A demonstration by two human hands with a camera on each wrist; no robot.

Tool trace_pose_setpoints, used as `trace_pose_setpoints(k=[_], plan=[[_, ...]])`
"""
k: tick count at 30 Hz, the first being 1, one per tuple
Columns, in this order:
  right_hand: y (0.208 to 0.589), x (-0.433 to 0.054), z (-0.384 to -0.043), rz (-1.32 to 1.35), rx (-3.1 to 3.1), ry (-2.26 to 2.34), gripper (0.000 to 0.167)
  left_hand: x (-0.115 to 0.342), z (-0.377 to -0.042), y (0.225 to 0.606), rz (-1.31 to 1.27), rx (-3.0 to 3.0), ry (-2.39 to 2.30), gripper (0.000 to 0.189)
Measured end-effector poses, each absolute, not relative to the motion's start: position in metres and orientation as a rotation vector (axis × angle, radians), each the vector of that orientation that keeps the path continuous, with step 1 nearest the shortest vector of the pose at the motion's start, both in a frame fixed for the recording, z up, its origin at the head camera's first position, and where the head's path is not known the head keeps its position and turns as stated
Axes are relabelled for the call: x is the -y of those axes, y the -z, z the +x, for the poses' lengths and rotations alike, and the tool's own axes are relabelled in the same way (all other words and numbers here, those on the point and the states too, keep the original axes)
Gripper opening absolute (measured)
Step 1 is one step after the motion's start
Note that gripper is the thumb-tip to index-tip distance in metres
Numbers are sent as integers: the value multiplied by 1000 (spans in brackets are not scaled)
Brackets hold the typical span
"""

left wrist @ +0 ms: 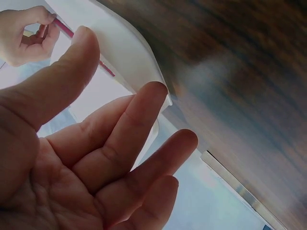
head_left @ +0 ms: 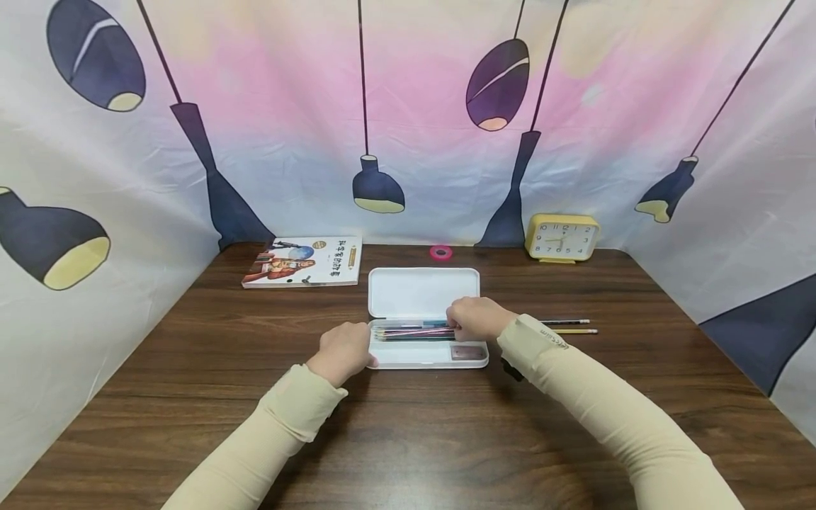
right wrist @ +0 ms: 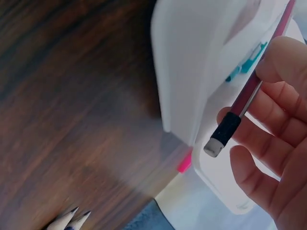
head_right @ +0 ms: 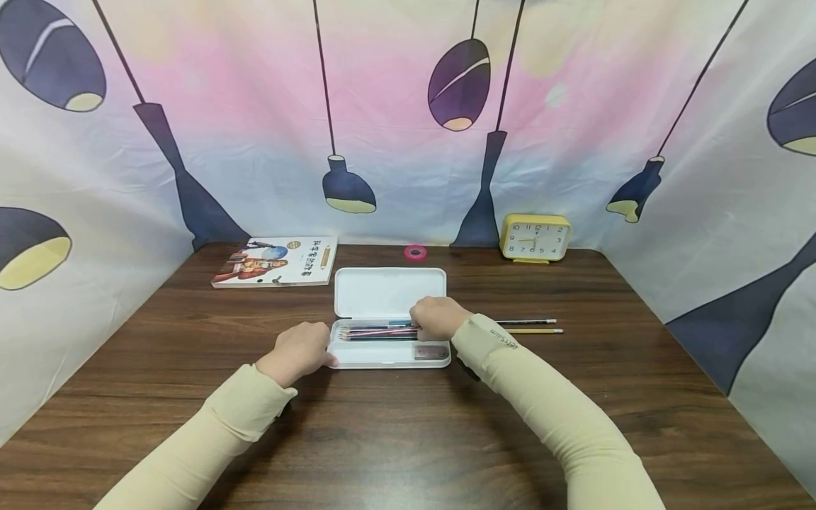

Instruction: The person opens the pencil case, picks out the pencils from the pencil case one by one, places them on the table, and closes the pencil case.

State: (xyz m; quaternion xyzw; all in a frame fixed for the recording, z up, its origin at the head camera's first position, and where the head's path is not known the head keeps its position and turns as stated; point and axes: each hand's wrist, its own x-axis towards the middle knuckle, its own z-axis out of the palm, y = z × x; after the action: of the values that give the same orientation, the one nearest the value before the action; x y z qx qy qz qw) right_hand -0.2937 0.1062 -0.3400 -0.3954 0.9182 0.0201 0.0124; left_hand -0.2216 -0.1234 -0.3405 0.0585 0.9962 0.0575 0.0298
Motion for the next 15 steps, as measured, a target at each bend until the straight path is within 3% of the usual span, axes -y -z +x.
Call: trace_pose_setpoints(k=[15], plan=[[341,-128,-295,-1152,-2878,17,9,123,-220,338,186,-3058,-180,33]])
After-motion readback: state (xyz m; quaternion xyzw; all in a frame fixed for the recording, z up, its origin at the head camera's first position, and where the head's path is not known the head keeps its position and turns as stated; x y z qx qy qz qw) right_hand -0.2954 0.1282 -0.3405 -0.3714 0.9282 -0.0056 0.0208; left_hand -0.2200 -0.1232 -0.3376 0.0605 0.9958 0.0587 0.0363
